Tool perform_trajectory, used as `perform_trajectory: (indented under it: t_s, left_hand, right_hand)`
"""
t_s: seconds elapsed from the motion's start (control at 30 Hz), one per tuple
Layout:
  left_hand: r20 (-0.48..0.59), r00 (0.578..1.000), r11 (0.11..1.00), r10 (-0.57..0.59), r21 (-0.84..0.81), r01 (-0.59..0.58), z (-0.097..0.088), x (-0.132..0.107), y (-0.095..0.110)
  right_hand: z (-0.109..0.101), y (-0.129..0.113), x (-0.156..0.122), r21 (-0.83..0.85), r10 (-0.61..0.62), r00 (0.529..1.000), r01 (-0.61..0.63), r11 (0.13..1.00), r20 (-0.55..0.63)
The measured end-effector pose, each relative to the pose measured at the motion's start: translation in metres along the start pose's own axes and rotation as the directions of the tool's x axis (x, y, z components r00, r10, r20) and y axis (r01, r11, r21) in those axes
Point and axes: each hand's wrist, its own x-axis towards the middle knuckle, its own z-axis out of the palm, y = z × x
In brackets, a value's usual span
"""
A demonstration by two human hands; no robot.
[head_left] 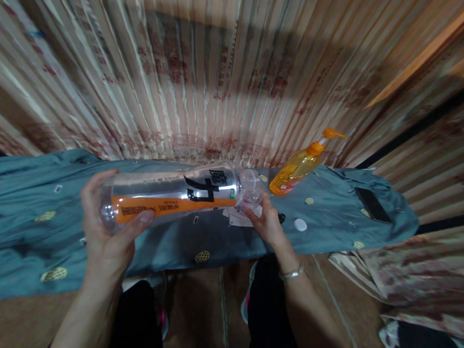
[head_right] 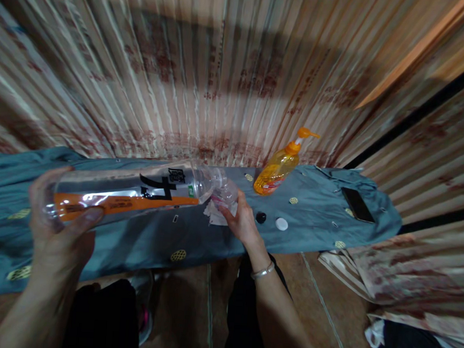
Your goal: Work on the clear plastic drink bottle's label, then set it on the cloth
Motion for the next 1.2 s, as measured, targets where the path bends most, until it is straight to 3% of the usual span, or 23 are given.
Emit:
perform_trajectory:
  t_s: [1.2]
  left_hand:
    - [-0.033,0.998,0.998,-0.054,-0.04,0.053,0.0041,-0.0003,0.0024]
  right_hand:
    - [-0.0009,-0.0021,-0.0001,-0.012,0.019,1.0,-0.019,1.0,-0.005]
